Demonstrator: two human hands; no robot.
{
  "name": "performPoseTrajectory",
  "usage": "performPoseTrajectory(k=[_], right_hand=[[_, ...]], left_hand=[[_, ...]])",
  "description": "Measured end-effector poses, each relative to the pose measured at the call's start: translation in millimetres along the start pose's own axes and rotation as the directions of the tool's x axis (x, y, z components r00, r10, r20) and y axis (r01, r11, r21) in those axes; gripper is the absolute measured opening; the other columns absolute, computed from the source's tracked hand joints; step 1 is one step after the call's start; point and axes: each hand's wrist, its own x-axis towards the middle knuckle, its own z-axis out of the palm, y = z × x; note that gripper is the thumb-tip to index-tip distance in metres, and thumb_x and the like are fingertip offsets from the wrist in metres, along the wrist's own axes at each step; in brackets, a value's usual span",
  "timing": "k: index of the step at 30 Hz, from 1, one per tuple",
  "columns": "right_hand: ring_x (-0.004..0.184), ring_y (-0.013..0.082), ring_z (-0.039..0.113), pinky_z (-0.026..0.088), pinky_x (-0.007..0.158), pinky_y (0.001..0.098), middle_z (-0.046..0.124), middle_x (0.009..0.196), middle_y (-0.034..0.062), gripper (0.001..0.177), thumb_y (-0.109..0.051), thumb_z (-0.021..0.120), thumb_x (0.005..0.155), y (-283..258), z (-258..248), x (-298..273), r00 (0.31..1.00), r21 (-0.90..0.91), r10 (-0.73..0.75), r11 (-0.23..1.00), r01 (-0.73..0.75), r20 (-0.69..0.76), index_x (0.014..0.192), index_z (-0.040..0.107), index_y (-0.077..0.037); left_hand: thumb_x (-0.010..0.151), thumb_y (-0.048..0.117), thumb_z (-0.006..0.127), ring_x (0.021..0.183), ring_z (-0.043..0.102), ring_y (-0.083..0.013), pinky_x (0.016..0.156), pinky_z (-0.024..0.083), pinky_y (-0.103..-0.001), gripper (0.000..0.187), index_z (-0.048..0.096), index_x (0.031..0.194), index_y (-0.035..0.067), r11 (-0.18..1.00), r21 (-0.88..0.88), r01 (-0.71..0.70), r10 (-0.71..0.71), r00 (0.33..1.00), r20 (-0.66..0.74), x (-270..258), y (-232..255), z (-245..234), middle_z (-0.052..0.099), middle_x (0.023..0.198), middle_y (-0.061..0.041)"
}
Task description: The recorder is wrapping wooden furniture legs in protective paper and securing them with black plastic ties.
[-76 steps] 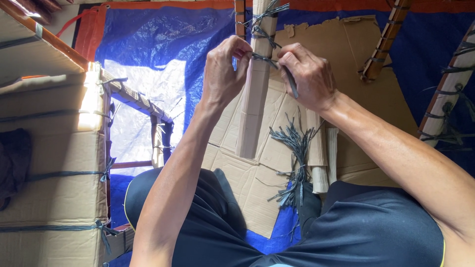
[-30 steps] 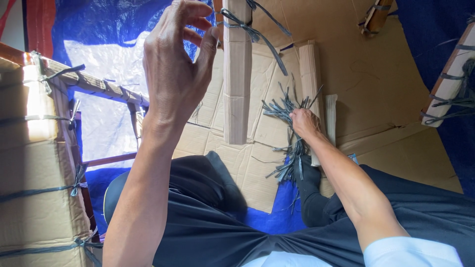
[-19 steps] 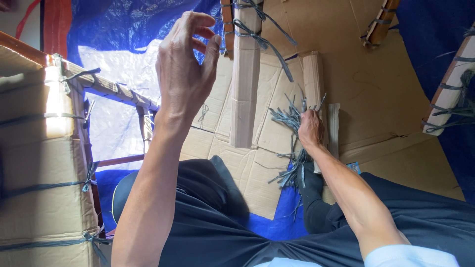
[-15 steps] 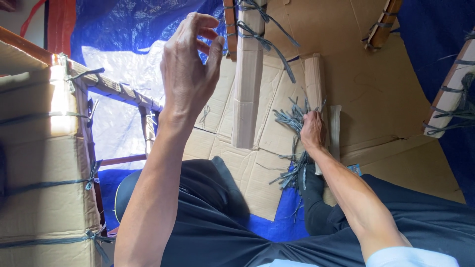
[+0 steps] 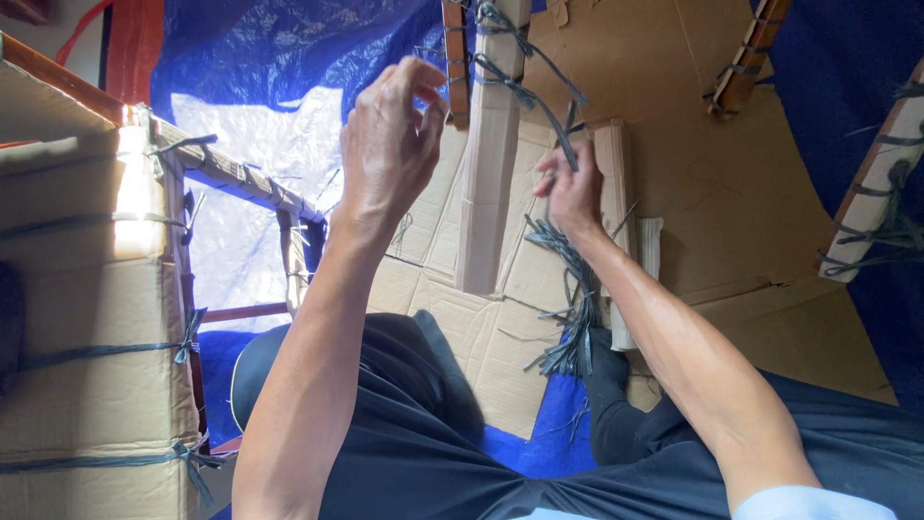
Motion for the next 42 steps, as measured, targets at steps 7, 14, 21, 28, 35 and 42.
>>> performPoseTrajectory(k=[7,14,21,28,35,42], right_hand=[[0.055,0.0116,0.056,0.05,0.045,0.0263,0.064,0.079,0.0073,0.017,-0.021,0.05,0.111,-61,24,31,0.899,0.182,-0.026,0.981,-0.06,0.437,0.105,0.057,-0.007],[0.053,0.0078,0.056,0.049,0.05,0.0233,0.067,0.069,0.0009,0.011,-0.018,0.071,0.094,-94,12,43,0.849,-0.119,0.013,0.991,0.059,0.528,0.089,0.072,-0.008],[0.076,0.0091,0.053,0.052,0.066,0.0274,0.058,0.089,0.0016,0.016,-0.014,0.05,0.108,-73,6,22,0.78,0.264,-0.255,0.957,0.119,0.572,0.105,0.065,-0.007],[0.073,0.0112,0.052,0.048,0.062,0.0265,0.054,0.085,0.0024,0.007,-0.011,0.05,0.107,-93,14,-55,0.977,0.25,-0.114,0.966,0.066,0.18,0.111,0.048,-0.006],[0.088,0.0112,0.068,0.055,0.068,0.022,0.073,0.11,0.0088,0.027,-0.002,0.043,0.105,-118,16,-93,0.954,0.363,-0.3,0.892,0.271,0.023,0.121,0.065,-0.005],[0.095,0.0152,0.074,0.065,0.08,0.0271,0.075,0.11,0.0099,0.018,-0.004,0.061,0.104,-139,-2,-55,0.928,0.244,-0.367,0.895,0.373,-0.07,0.121,0.068,-0.006]], left_hand=[[0.1,0.025,0.064,0.071,0.073,-0.017,0.061,0.06,-0.034,0.02,0.075,0.106,0.01,0.957,0.052,0.284,-0.289,0.933,0.215,-4,-18,26,0.077,0.1,-0.01],[0.097,0.036,0.063,0.077,0.073,-0.0142,0.07,0.061,-0.031,0.037,0.076,0.114,0.005,0.76,-0.441,0.478,-0.333,0.869,0.367,-10,-37,62,0.08,0.094,-0.011],[0.098,0.029,0.063,0.082,0.074,-0.0139,0.069,0.058,-0.029,0.026,0.074,0.103,0.006,0.625,-0.583,0.519,-0.482,0.844,0.235,-4,-34,42,0.078,0.091,-0.006],[0.101,0.026,0.062,0.09,0.077,-0.0142,0.075,0.062,-0.03,0.022,0.069,0.098,0.006,0.566,-0.698,0.438,-0.461,0.87,0.172,-15,-33,20,0.076,0.095,-0.006],[0.101,0.023,0.061,0.093,0.078,-0.0157,0.08,0.067,-0.031,0.018,0.07,0.099,0.007,0.727,-0.594,0.346,-0.288,0.938,0.194,-28,-6,2,0.079,0.098,-0.008],[0.103,0.018,0.058,0.089,0.079,-0.0167,0.079,0.065,-0.031,0.017,0.07,0.101,0.007,0.821,-0.534,0.203,-0.137,0.977,0.161,-34,2,-11,0.079,0.099,-0.009]])
